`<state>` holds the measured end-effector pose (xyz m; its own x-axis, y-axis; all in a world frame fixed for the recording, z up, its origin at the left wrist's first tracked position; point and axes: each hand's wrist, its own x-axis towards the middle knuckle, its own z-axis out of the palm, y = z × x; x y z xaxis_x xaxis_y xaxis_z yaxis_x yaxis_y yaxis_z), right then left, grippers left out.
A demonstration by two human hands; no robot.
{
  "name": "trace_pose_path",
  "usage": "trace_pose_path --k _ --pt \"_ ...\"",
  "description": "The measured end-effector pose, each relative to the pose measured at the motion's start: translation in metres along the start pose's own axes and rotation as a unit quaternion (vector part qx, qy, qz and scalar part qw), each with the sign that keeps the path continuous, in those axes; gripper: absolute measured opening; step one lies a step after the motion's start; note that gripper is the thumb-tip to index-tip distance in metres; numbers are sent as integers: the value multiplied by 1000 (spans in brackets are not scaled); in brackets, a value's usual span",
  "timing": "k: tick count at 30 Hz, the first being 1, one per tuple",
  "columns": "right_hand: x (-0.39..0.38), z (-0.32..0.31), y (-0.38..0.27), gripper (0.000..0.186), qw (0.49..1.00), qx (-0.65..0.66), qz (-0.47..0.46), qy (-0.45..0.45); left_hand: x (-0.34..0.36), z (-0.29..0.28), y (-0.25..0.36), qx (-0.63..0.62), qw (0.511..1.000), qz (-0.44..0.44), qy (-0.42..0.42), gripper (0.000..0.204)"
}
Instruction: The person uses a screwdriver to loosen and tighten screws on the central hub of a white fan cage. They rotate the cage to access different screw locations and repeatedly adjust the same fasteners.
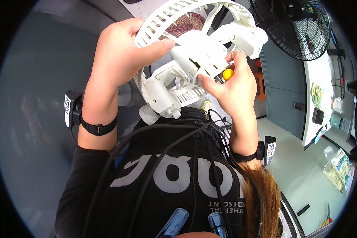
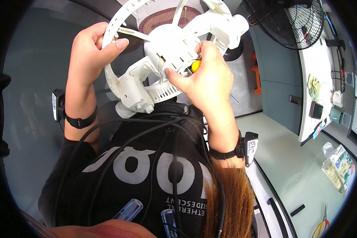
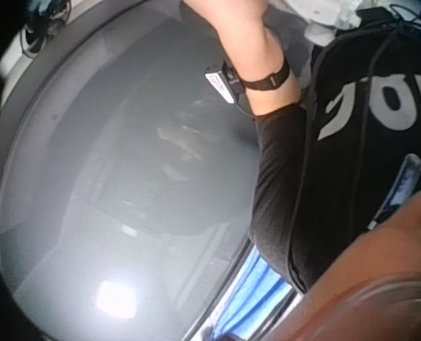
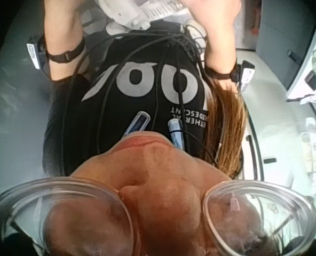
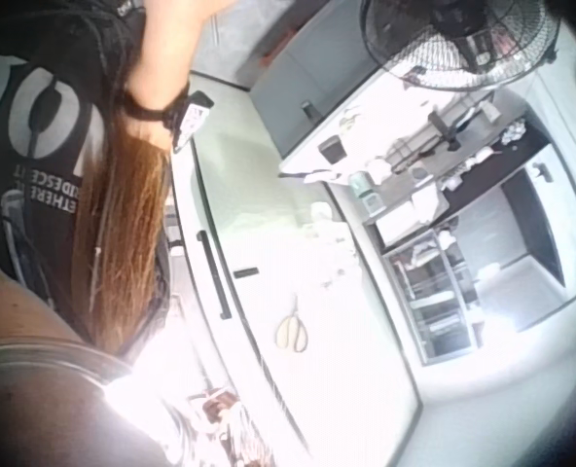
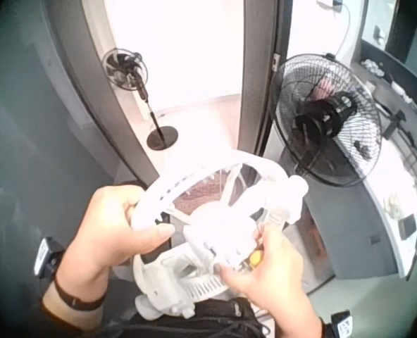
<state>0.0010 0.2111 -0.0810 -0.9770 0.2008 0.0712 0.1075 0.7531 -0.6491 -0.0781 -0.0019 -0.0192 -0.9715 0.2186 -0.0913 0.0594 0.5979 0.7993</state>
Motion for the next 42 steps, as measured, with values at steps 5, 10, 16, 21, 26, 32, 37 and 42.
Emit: trace_pose_path --k 5,10,16,21,26,32,37,42 --pt "-5 0 0 58 1000 25 17 6 1 -1 2 -1 1000 -11 0 34" --pt "-3 2 1 58 999 25 17 19 4 -2 4 -9 1000 -13 -11 32" --pt "4 10 0 61 999 13 -23 44 -3 2 -6 -20 999 36 1 32" --pt "-1 -5 18 65 995 95 9 -9 28 -2 -39 -251 963 53 -80 43" --pt "4 -35 41 60 964 228 101 92 60 29 -64 -294 923 -10 -247 37" --pt "45 -37 66 78 989 61 53 121 53 65 -54 -193 944 93 -252 38" --pt "59 -24 77 65 994 22 57 89 46 80 -49 -98 976 157 -118 39" --pt "42 -32 44 51 977 -40 28 206 41 70 -50 -40 983 128 -128 38"
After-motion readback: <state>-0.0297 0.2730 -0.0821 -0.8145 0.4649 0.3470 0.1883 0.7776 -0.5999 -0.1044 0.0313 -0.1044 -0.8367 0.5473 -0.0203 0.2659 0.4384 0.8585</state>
